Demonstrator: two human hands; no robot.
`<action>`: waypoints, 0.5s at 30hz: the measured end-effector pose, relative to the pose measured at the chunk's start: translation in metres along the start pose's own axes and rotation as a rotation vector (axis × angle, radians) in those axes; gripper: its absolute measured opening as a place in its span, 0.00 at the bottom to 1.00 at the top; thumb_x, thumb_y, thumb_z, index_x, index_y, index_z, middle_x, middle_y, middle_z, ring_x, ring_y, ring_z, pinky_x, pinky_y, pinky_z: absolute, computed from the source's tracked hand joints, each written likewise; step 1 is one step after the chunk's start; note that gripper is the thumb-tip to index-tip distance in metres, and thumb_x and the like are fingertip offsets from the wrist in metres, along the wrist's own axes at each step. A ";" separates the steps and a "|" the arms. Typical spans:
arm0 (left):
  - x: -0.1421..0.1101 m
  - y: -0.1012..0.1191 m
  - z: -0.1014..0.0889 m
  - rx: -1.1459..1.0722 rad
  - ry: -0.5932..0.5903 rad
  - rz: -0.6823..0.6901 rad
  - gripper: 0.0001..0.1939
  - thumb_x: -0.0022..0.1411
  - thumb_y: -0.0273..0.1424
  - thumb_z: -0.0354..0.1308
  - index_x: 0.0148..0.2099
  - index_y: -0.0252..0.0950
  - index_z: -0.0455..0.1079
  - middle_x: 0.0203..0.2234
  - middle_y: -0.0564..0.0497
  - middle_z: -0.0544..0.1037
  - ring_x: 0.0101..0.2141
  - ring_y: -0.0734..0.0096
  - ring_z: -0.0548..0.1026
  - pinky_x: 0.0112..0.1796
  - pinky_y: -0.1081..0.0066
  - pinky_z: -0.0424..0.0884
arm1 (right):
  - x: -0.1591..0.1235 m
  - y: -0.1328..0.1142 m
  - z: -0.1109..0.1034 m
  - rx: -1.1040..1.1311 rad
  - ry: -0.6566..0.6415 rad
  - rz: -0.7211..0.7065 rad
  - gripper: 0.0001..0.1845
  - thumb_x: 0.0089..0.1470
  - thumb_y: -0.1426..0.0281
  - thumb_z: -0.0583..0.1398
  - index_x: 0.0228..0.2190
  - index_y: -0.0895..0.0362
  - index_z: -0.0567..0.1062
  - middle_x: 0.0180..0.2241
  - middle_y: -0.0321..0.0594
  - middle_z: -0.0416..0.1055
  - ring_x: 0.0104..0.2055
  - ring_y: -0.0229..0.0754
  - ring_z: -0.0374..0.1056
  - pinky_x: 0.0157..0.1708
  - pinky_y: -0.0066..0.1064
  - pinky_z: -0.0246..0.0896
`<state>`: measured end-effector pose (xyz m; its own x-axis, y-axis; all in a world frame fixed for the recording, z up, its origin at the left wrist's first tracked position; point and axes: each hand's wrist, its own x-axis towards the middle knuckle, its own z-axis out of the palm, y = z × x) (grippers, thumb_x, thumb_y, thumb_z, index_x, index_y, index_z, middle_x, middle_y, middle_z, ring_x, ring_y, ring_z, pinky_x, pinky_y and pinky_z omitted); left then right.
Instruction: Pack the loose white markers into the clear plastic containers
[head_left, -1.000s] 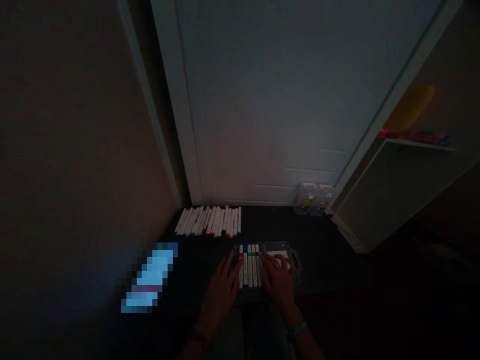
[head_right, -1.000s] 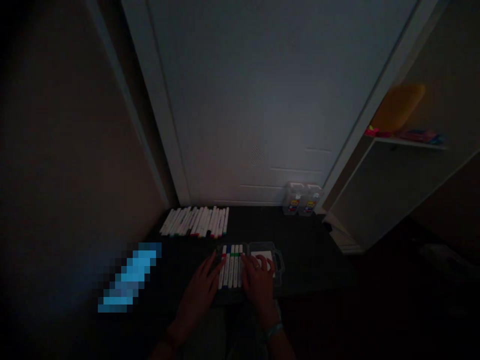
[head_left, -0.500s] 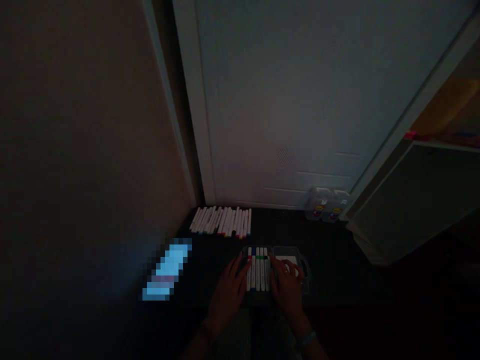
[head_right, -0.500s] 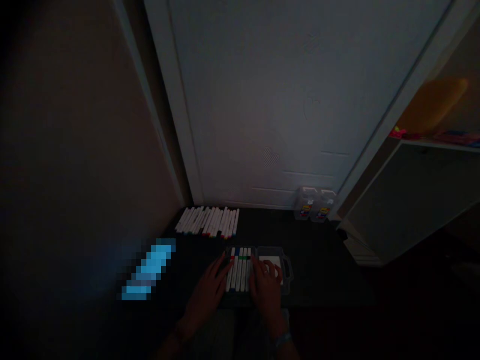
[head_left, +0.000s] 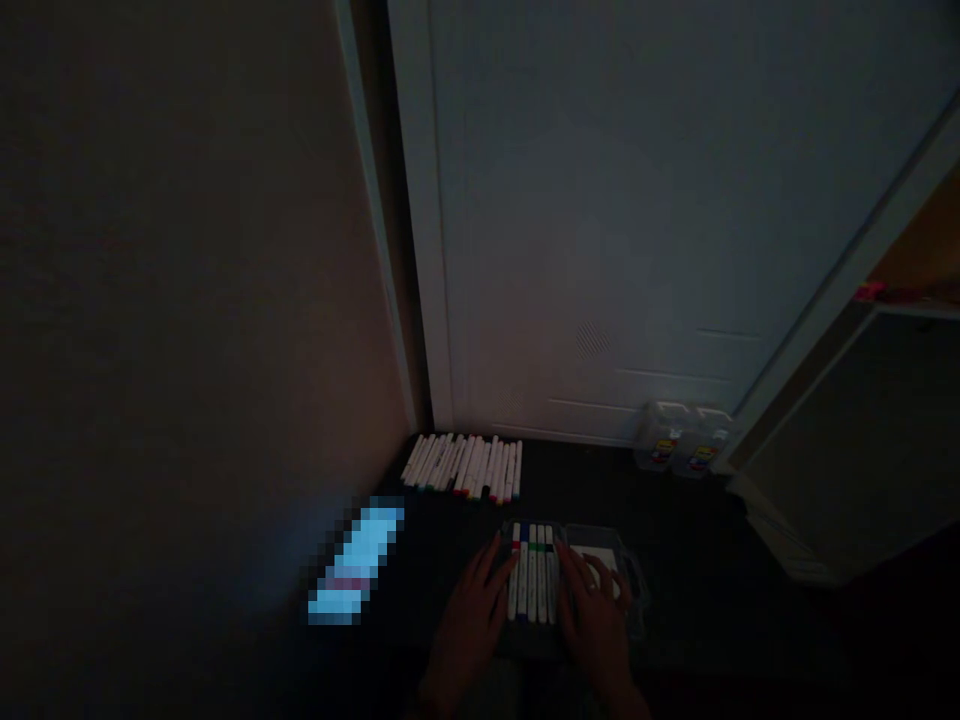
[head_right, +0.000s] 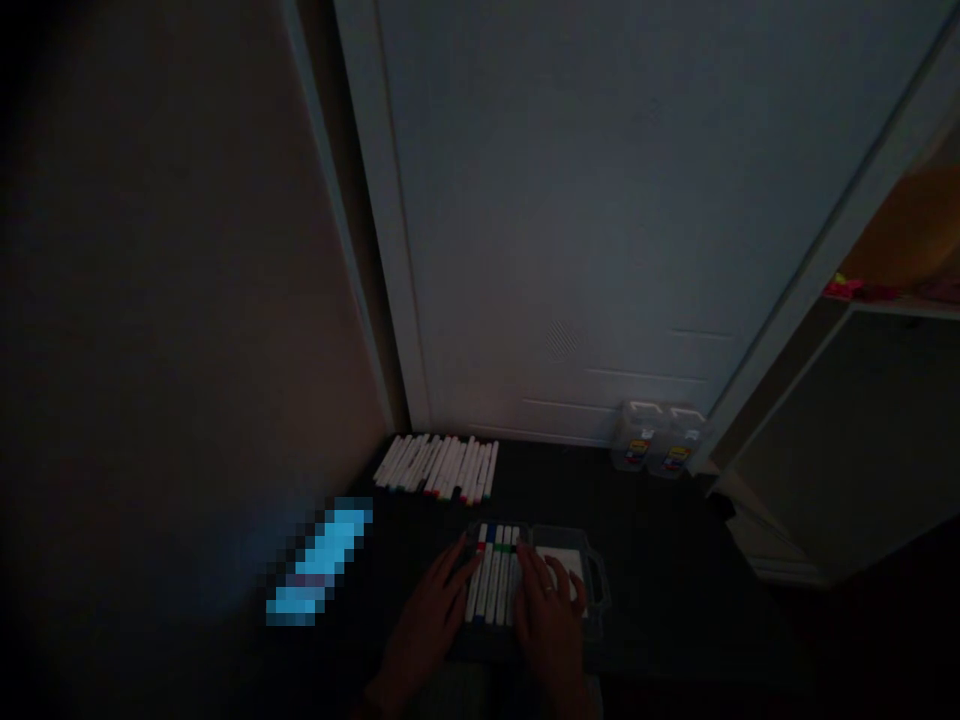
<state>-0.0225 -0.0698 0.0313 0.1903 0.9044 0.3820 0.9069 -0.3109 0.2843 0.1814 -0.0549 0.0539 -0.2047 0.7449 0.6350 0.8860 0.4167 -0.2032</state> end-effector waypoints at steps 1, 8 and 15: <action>0.000 0.000 0.001 -0.006 0.001 -0.010 0.29 0.67 0.25 0.44 0.66 0.51 0.49 0.66 0.56 0.50 0.63 0.63 0.55 0.58 0.58 0.62 | -0.001 0.001 0.001 -0.004 -0.007 -0.030 0.24 0.58 0.70 0.52 0.56 0.45 0.65 0.52 0.32 0.70 0.51 0.51 0.65 0.52 0.48 0.46; -0.001 0.000 0.000 -0.048 -0.014 -0.029 0.28 0.67 0.25 0.44 0.66 0.51 0.49 0.67 0.55 0.49 0.63 0.63 0.54 0.59 0.57 0.61 | -0.004 0.013 0.008 -0.034 -0.139 -0.179 0.29 0.57 0.72 0.53 0.60 0.47 0.59 0.58 0.32 0.63 0.56 0.53 0.61 0.53 0.49 0.52; 0.000 0.002 -0.005 -0.090 0.000 -0.035 0.26 0.68 0.27 0.44 0.66 0.49 0.50 0.67 0.54 0.46 0.64 0.63 0.52 0.60 0.56 0.59 | -0.002 0.013 0.008 0.079 -0.160 -0.172 0.28 0.59 0.73 0.52 0.61 0.49 0.59 0.59 0.37 0.62 0.59 0.49 0.59 0.53 0.46 0.63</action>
<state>-0.0227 -0.0716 0.0367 0.1587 0.9151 0.3707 0.8756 -0.3040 0.3754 0.1902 -0.0463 0.0442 -0.4184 0.7301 0.5403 0.7987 0.5790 -0.1640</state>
